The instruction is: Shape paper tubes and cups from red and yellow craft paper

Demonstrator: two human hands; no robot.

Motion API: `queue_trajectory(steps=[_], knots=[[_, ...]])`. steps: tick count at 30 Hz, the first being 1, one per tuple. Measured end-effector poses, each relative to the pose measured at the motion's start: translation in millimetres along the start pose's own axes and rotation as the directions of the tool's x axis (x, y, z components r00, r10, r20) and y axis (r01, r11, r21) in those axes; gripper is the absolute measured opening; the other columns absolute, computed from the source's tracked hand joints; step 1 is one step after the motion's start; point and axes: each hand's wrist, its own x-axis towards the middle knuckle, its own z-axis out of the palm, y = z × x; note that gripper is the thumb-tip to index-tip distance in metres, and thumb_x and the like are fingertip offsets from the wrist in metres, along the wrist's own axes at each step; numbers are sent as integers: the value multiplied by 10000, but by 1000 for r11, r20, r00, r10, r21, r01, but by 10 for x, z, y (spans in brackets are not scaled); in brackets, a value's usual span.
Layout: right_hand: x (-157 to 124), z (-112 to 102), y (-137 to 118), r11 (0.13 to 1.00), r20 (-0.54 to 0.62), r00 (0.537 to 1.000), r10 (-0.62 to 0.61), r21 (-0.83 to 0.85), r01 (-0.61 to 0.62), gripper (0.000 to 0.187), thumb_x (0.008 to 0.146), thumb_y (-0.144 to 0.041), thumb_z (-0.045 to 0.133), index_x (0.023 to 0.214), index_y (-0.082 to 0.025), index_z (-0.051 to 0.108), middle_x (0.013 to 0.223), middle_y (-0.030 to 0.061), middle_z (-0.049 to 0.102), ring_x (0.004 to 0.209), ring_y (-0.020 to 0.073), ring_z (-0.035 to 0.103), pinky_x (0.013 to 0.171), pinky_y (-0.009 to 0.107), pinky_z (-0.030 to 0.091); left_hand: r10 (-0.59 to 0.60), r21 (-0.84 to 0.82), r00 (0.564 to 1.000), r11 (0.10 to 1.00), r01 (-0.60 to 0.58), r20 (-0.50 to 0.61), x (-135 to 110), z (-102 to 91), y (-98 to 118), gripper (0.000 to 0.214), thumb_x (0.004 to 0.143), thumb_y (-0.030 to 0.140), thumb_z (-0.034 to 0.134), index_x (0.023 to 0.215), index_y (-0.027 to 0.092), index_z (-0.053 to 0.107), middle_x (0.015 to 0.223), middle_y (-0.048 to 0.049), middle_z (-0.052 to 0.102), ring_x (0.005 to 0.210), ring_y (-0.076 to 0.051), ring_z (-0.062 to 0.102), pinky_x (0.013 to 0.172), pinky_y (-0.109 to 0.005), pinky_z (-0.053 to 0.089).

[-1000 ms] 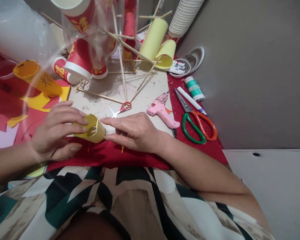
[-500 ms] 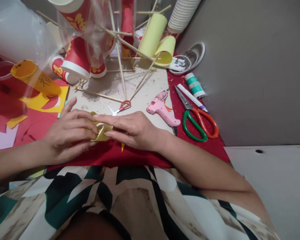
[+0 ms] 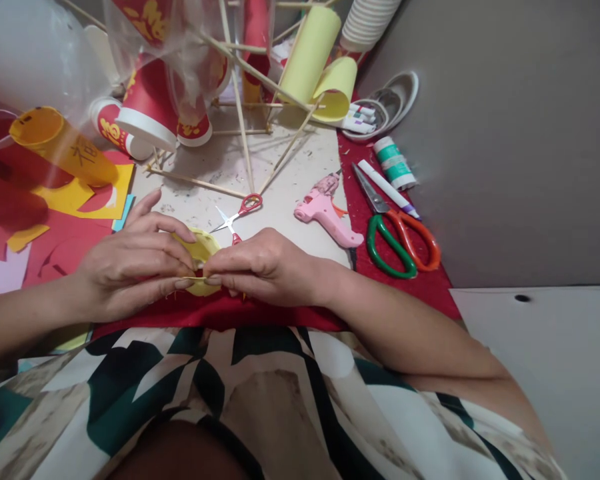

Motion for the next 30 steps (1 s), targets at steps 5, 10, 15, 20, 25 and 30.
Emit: queue_trajectory(steps=[5, 10, 15, 20, 25, 30], knots=[[13, 2, -37, 998, 0, 999, 39, -43, -39, 79, 993, -208, 627, 998, -153, 684, 709, -16, 728, 585, 50, 644, 592, 123, 462, -57, 5, 998, 998, 57, 20, -18, 3, 18, 68, 941, 296, 667, 900, 250, 697, 884, 27, 770, 1102, -220, 670, 1304, -575, 140], [14, 22, -70, 987, 31, 999, 39, -157, -34, 165, 1022, -201, 556, 943, -149, 691, 667, -16, 694, 568, 68, 602, 580, 154, 442, -70, -8, 997, 997, 71, 38, -13, 40, 51, 108, 953, 336, 631, 886, 271, 685, 875, 25, 775, 1046, -237, 691, 1290, -596, 152], [19, -6, -92, 996, 63, 994, 85, 1, -85, 141, 1023, -185, 557, 976, -154, 686, 618, -47, 661, 541, 49, 600, 573, 128, 455, -52, -70, 998, 996, 56, 45, 0, 32, 58, 48, 929, 282, 680, 888, 261, 690, 879, 28, 775, 1082, -230, 686, 1303, -582, 132], [26, -32, -102, 933, 19, 963, 270, 243, -267, 99, 976, -169, 630, 933, -124, 706, 573, -49, 657, 426, 35, 574, 463, 103, 444, -121, -121, 992, 986, 116, -36, -10, 6, 14, 65, 909, 309, 714, 957, 265, 712, 917, 9, 780, 1105, -227, 683, 1280, -605, 186], [4, -4, -101, 952, -45, 960, 278, 143, -269, 132, 946, -219, 687, 1040, -134, 726, 601, -40, 689, 484, 55, 625, 516, 125, 488, -155, -138, 987, 979, 148, -36, -3, -17, 2, 47, 929, 263, 675, 891, 248, 699, 871, 16, 770, 1098, -215, 685, 1275, -583, 220], [4, 72, -143, 981, -116, 974, 196, 18, -196, 80, 957, -166, 657, 1005, -168, 720, 711, -33, 730, 517, 34, 592, 524, 126, 458, -152, -89, 988, 985, 149, -27, 7, 9, 49, 50, 933, 263, 664, 896, 255, 697, 860, 28, 768, 1091, -211, 689, 1287, -591, 189]])
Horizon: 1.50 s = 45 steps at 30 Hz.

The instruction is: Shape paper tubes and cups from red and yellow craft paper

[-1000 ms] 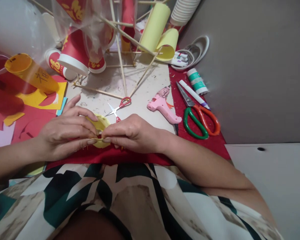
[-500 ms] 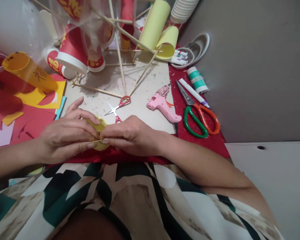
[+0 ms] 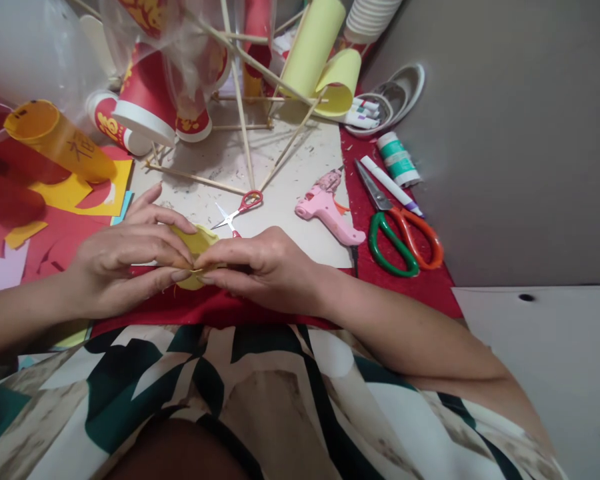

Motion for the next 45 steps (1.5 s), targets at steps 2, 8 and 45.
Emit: queue_trajectory(steps=[2, 8, 45], knots=[[4, -2, -19, 999, 44, 999, 7, 36, -8, 93, 966, -132, 625, 951, -166, 711, 701, -43, 721, 480, 22, 553, 514, 122, 448, 27, 2, 999, 1000, -27, 17, 0, 8, 8, 44, 932, 246, 659, 896, 252, 684, 860, 27, 764, 1094, -210, 686, 1286, -591, 186], [21, -135, -27, 956, 90, 976, 200, 202, -214, 99, 962, -209, 652, 896, -187, 722, 560, -76, 641, 382, 33, 524, 406, 123, 427, 44, -21, 998, 999, -43, 36, 33, -50, -62, 89, 938, 281, 663, 865, 232, 679, 824, 15, 756, 1093, -222, 679, 1279, -584, 180], [34, -148, -78, 993, 22, 996, 86, -86, -84, 85, 943, -170, 679, 899, -207, 742, 591, -67, 688, 460, 53, 614, 488, 137, 491, 158, 143, 985, 976, -166, 66, 15, -37, -54, 54, 965, 240, 627, 920, 224, 651, 876, 25, 758, 1236, -209, 626, 1303, -539, 124]])
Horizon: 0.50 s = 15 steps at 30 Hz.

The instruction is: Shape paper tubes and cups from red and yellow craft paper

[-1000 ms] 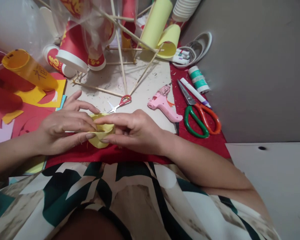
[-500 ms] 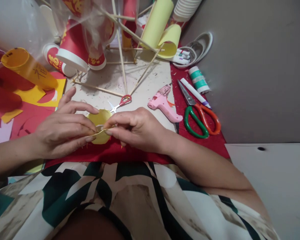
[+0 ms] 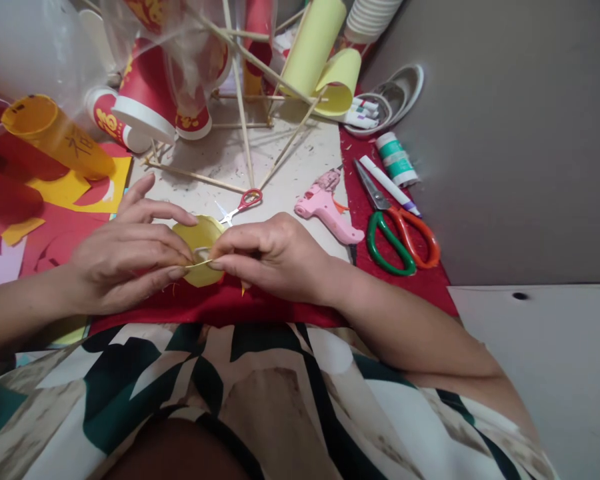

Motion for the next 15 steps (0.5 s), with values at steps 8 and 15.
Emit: queue_trajectory(steps=[8, 15], knots=[[-10, 101, -2, 992, -51, 991, -127, -30, 126, 104, 948, -150, 662, 933, -216, 742, 788, -22, 784, 578, 71, 686, 569, 149, 543, 69, 112, 995, 992, -60, -76, -10, 100, 32, 97, 982, 273, 594, 934, 207, 647, 871, 25, 744, 1203, -205, 631, 1305, -542, 112], [0, -15, 0, 996, -2, 1000, 31, 85, -31, 100, 939, -171, 683, 860, -205, 735, 611, -69, 699, 449, 43, 597, 453, 139, 467, 90, 98, 996, 991, -87, -24, 0, 21, -11, 67, 983, 224, 594, 942, 191, 636, 881, 17, 748, 1261, -225, 606, 1301, -567, 111]])
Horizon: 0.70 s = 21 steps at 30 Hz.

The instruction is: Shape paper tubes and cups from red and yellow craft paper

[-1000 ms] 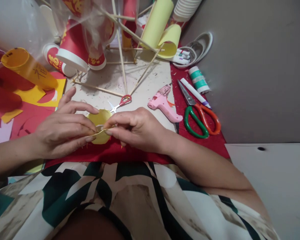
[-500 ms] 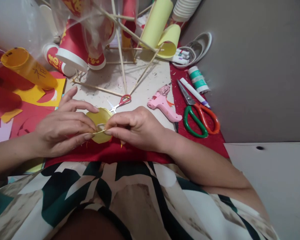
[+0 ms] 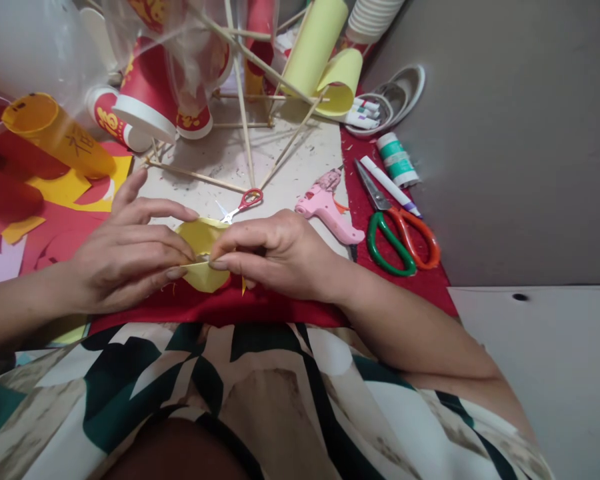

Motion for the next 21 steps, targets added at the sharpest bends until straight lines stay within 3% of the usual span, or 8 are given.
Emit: queue_trajectory(steps=[5, 8, 12, 16, 19, 21], knots=[[-4, 107, 12, 994, -36, 994, -99, -48, 97, 105, 924, -161, 700, 1002, -223, 732, 642, -59, 717, 515, 70, 646, 531, 158, 525, 9, 30, 999, 1000, -8, -32, -5, 71, 34, 88, 972, 187, 586, 889, 185, 618, 820, 17, 729, 1180, -208, 652, 1307, -556, 117], [-4, 124, 13, 989, -27, 989, -147, -27, 146, 124, 924, -99, 677, 940, -213, 723, 698, -45, 742, 548, 59, 667, 554, 133, 530, 16, 20, 999, 1000, -15, -51, -5, 91, 40, 86, 981, 219, 595, 903, 193, 620, 816, 30, 736, 1186, -206, 645, 1314, -542, 99], [-1, 47, 3, 996, 21, 997, -77, 54, 75, 123, 931, -107, 669, 916, -218, 721, 650, -75, 711, 474, 35, 627, 486, 110, 487, -19, -7, 1000, 1000, 19, 0, -2, 25, 17, 63, 994, 245, 593, 1017, 213, 642, 956, 17, 769, 1275, -224, 595, 1301, -580, 129], [-8, 28, -3, 999, 3, 999, 44, 32, -44, 67, 944, -190, 675, 920, -224, 727, 597, -79, 678, 450, 50, 604, 488, 140, 488, -4, 3, 1000, 1000, 4, -17, -6, 5, -5, 59, 993, 239, 591, 969, 207, 635, 985, 10, 762, 1284, -221, 586, 1296, -565, 156], [-17, 90, -1, 999, -10, 1000, 6, -46, -6, 108, 937, -212, 690, 1037, -236, 721, 618, -67, 692, 508, 77, 631, 558, 175, 522, -10, 23, 998, 1000, 12, -62, -16, 69, 2, 60, 983, 234, 590, 940, 209, 622, 952, 16, 753, 1250, -211, 614, 1299, -545, 168], [-18, 129, -1, 997, -20, 999, -31, -77, 29, 102, 938, -187, 680, 1019, -237, 715, 676, -50, 719, 539, 82, 641, 560, 182, 519, -18, 26, 997, 999, 20, -79, -21, 110, 17, 58, 977, 231, 588, 933, 213, 621, 934, 16, 750, 1233, -209, 627, 1299, -541, 171]])
